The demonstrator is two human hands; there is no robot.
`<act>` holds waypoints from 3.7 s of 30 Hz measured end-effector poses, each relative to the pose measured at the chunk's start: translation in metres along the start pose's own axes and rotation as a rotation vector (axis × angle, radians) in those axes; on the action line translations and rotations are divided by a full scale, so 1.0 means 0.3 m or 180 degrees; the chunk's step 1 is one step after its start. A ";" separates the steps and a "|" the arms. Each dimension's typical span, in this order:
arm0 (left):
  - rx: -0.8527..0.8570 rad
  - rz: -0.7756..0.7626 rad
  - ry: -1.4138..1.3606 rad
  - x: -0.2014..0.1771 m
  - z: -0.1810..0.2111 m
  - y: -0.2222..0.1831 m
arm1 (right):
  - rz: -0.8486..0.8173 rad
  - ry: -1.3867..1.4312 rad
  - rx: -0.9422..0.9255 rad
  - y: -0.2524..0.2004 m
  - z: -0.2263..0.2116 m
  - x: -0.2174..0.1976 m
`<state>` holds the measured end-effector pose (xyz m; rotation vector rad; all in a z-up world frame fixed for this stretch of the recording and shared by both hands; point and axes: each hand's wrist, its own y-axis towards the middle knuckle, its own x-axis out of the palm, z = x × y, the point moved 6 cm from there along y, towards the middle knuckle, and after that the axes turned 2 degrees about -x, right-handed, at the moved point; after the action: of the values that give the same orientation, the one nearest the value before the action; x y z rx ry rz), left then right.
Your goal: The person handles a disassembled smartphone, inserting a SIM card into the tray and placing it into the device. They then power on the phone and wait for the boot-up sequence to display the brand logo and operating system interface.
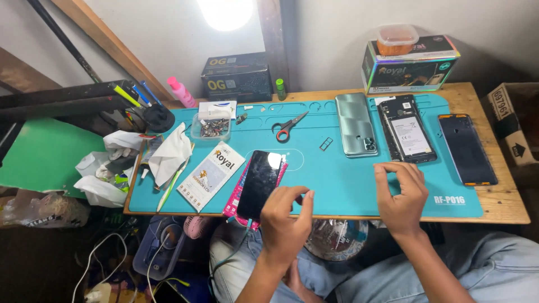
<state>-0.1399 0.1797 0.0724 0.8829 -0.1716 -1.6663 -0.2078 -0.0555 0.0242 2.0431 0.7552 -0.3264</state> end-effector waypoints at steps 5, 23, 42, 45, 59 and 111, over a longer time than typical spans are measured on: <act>-0.0454 0.0739 0.0983 -0.249 -0.070 -0.092 | 0.0031 0.0097 0.0139 -0.005 0.023 0.004; -0.0979 0.0934 0.1620 -0.308 -0.182 -0.227 | -0.0197 -0.0120 0.0072 -0.043 0.035 0.045; -0.1040 0.0763 0.1589 -0.280 -0.189 -0.220 | -0.0181 -0.0014 0.0058 -0.054 0.056 0.038; -0.1015 0.0808 0.1563 -0.282 -0.194 -0.219 | -0.0198 -0.0097 0.0039 -0.056 0.056 0.037; -0.1296 0.0851 0.1555 -0.495 -0.239 -0.225 | -0.0265 -0.0195 0.0000 -0.069 0.062 0.049; -0.2808 -0.1859 -0.5899 0.216 0.078 -0.083 | -0.1205 0.2631 0.2622 0.105 -0.260 -0.046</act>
<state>-0.1758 0.1218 0.0457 -1.5563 -0.3670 -2.2438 -0.2034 -0.0088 0.0955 2.8328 1.7412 0.0476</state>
